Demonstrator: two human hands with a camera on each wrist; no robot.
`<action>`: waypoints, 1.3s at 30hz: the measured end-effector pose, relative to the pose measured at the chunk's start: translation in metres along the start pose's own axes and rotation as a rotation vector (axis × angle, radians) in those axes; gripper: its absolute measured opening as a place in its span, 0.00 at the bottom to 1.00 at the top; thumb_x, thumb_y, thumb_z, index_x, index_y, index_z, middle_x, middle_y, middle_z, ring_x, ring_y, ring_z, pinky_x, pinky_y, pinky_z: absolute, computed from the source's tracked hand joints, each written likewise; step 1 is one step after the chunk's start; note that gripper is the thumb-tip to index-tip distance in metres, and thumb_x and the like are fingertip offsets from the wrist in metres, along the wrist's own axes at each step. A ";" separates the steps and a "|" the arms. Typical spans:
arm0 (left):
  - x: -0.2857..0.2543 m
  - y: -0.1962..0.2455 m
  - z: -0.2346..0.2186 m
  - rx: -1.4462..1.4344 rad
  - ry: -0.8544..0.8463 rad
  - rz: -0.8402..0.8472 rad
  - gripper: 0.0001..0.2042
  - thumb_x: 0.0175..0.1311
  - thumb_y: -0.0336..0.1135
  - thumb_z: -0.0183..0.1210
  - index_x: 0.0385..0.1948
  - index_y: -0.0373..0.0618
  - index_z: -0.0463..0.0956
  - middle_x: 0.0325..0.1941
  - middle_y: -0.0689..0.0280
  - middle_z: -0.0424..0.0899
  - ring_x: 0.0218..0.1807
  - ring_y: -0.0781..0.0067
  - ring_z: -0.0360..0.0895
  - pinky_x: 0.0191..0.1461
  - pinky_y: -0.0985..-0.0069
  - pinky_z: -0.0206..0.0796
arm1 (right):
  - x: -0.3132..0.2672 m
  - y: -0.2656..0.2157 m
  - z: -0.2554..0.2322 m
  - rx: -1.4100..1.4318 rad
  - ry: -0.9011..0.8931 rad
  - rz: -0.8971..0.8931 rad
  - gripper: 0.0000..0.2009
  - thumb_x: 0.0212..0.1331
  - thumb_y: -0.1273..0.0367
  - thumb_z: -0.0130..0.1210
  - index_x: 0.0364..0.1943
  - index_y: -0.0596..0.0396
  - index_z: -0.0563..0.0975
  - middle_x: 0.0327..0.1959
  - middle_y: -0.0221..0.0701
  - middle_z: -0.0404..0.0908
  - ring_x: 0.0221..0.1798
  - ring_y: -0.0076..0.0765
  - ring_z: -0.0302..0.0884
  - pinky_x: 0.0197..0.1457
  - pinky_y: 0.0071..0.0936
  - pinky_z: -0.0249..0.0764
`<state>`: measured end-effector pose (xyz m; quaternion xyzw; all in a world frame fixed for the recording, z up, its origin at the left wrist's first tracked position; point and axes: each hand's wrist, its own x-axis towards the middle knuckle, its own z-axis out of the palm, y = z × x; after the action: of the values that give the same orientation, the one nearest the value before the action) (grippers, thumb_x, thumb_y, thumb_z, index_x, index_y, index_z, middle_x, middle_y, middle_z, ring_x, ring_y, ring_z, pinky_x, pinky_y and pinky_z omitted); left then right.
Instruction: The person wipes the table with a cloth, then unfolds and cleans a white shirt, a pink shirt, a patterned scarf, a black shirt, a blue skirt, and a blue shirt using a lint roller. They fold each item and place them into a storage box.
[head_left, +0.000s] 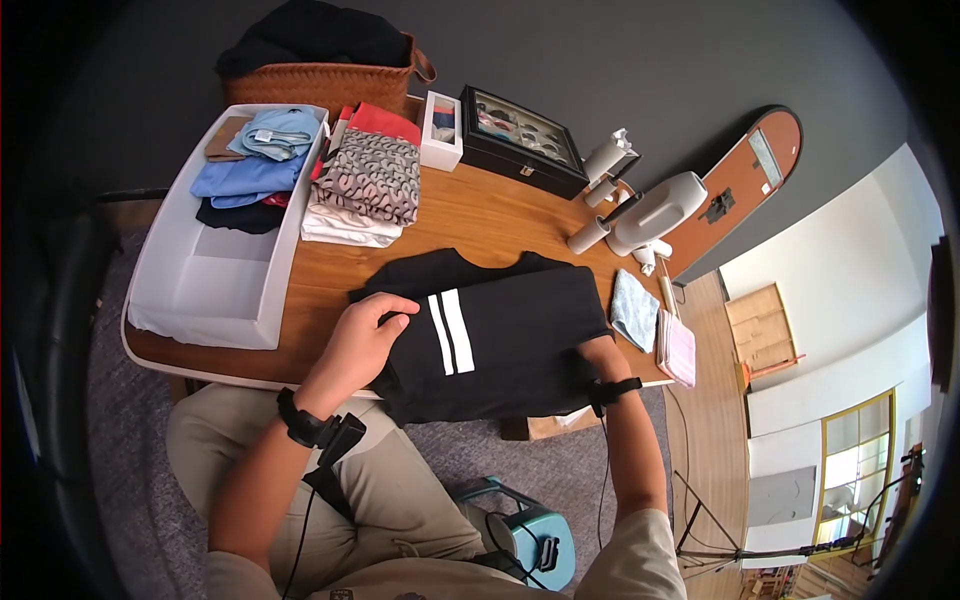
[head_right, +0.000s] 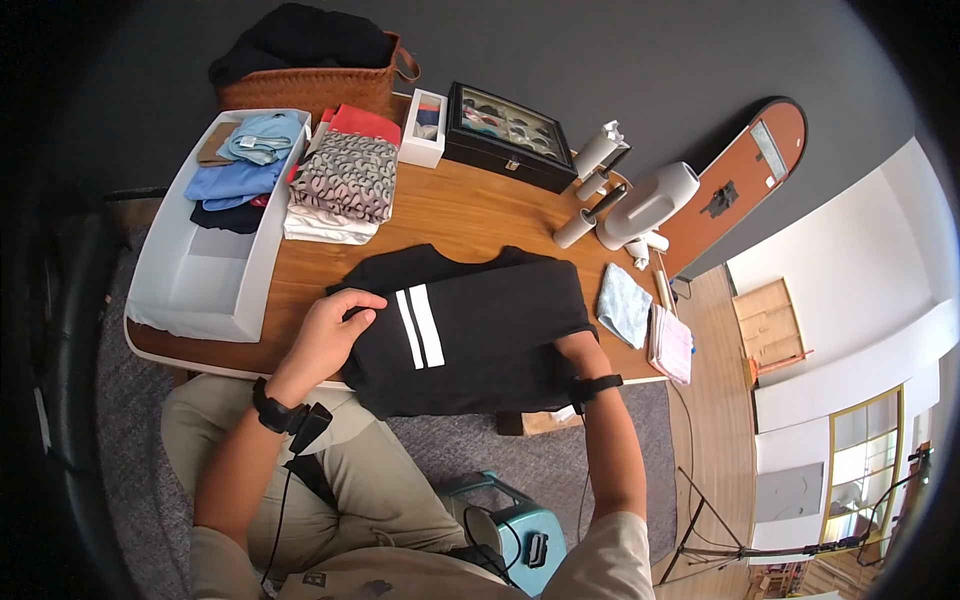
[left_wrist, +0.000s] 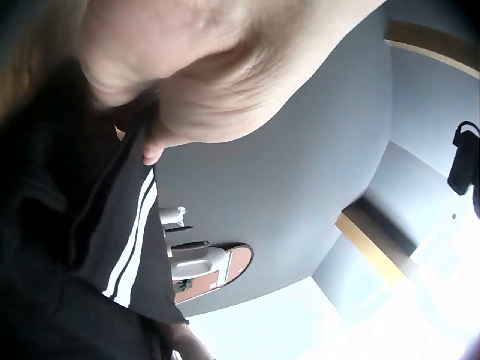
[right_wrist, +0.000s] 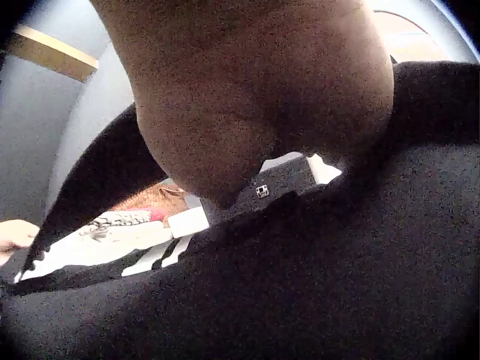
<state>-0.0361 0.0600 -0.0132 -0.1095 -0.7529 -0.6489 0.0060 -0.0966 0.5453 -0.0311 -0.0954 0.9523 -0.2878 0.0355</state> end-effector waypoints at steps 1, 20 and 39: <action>0.001 -0.003 0.000 0.002 0.001 -0.001 0.10 0.76 0.26 0.61 0.52 0.36 0.87 0.54 0.57 0.92 0.58 0.64 0.88 0.66 0.71 0.74 | 0.002 -0.001 0.002 0.001 -0.001 0.008 0.34 0.75 0.68 0.61 0.81 0.62 0.63 0.86 0.46 0.61 0.89 0.46 0.53 0.90 0.38 0.51; 0.028 -0.046 0.012 0.383 0.199 0.274 0.10 0.71 0.19 0.60 0.50 0.36 0.86 0.50 0.53 0.86 0.56 0.48 0.81 0.63 0.61 0.75 | 0.012 -0.007 0.003 -0.178 -0.066 -0.076 0.31 0.77 0.68 0.56 0.81 0.61 0.64 0.86 0.45 0.61 0.89 0.49 0.53 0.90 0.39 0.51; 0.032 -0.053 0.008 0.479 0.220 0.273 0.06 0.72 0.19 0.59 0.43 0.34 0.85 0.45 0.55 0.82 0.53 0.49 0.78 0.61 0.60 0.73 | 0.001 -0.016 -0.006 -0.198 -0.150 -0.047 0.29 0.79 0.64 0.54 0.78 0.62 0.66 0.84 0.48 0.65 0.86 0.54 0.59 0.87 0.40 0.58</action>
<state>-0.0754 0.0653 -0.0614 -0.1344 -0.8577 -0.4541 0.2003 -0.0962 0.5354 -0.0174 -0.1418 0.9682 -0.1853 0.0901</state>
